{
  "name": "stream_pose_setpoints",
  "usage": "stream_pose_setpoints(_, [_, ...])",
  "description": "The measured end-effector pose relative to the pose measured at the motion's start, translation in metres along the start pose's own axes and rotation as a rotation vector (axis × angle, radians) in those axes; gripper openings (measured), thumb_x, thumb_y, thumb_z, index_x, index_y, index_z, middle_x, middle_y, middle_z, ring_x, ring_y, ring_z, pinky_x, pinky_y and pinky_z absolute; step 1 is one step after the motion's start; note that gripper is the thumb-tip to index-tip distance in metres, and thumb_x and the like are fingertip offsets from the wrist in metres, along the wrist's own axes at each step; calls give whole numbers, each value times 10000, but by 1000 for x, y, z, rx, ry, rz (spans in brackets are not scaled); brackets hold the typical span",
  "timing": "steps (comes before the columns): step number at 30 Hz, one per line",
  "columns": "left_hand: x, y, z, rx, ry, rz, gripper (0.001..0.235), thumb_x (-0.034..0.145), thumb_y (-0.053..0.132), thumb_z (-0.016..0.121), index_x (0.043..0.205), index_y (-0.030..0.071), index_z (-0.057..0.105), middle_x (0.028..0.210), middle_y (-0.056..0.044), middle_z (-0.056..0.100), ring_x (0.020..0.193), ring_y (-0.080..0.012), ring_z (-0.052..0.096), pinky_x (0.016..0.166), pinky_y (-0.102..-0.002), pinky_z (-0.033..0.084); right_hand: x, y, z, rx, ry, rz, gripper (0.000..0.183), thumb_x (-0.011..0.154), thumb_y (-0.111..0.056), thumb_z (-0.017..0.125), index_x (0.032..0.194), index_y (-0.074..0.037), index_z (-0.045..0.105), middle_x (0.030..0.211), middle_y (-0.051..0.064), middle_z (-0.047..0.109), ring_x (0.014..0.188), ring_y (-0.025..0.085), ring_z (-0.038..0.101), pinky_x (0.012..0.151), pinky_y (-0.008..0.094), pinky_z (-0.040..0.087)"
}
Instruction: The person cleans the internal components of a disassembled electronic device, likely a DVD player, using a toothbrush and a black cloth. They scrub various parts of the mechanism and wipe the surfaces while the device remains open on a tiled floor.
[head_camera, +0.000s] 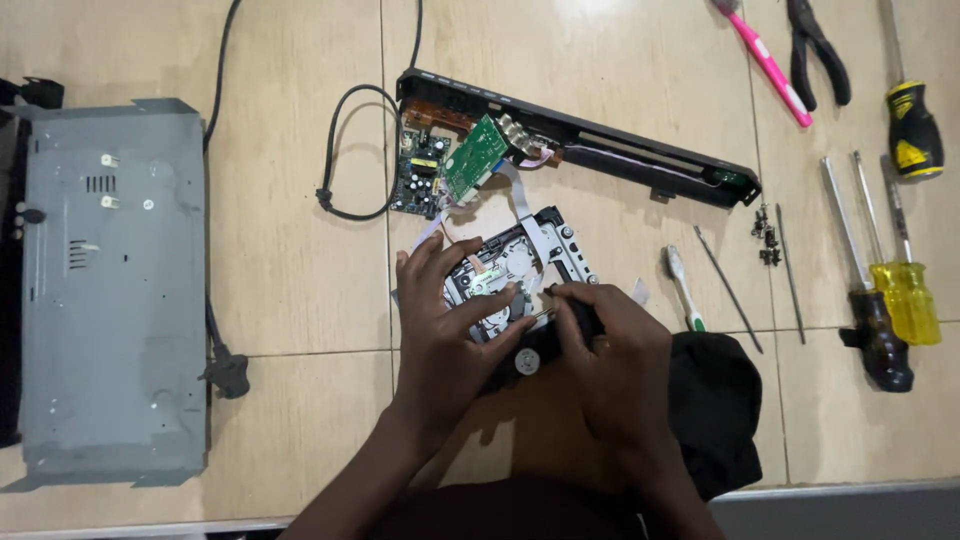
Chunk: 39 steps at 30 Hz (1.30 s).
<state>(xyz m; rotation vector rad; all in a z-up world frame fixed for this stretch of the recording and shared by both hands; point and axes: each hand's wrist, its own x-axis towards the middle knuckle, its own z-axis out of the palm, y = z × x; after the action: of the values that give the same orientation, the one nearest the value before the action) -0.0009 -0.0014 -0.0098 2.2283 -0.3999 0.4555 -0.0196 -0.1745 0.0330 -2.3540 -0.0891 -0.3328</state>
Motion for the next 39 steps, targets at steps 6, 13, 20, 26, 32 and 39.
stream_pose_setpoints(6, [0,3,-1,-41,-13,-29,268,811,254,938,997,262,746,1447,-115,570,1461,-447,422,1222,-715,232,-2,-1,5,73,-13,4,141,899,-43,736,1035,-58,772,1008,91,768,954,224,731,864,342,563])
stream_pose_setpoints(13, [1,10,-2,-12,-21,-33,270,816,246,943,1014,239,759,1447,-102,564,1465,-456,408,1208,-748,245,2,8,5,39,-6,-26,150,930,-65,712,1072,-94,748,1031,71,777,937,226,741,805,344,557])
stream_pose_setpoints(20, [-3,8,-2,4,-19,-1,283,848,205,927,1049,253,733,1451,-129,555,1456,-449,421,1205,-749,257,1,13,20,58,88,-122,129,879,-8,801,1001,-49,784,910,93,716,858,246,688,743,363,537])
stream_pose_setpoints(26, [3,10,-2,6,-29,0,226,808,169,933,973,192,779,1414,-147,562,1445,-453,411,1205,-745,225,4,14,21,17,59,-111,83,909,-52,771,991,-46,772,856,93,690,797,251,654,694,371,492])
stream_pose_setpoints(32, [0,8,-2,-11,-14,18,231,813,150,932,976,189,773,1410,-151,555,1439,-448,425,1211,-747,234,4,14,28,27,64,-131,95,929,-24,747,1020,-18,776,874,109,684,800,254,656,675,373,503])
stream_pose_setpoints(39, [-1,9,-3,-8,-32,8,213,818,167,927,970,196,781,1417,-136,540,1435,-433,424,1207,-760,213,1,12,24,51,-7,-63,82,933,-27,685,994,-9,737,888,115,649,843,270,637,699,387,500])
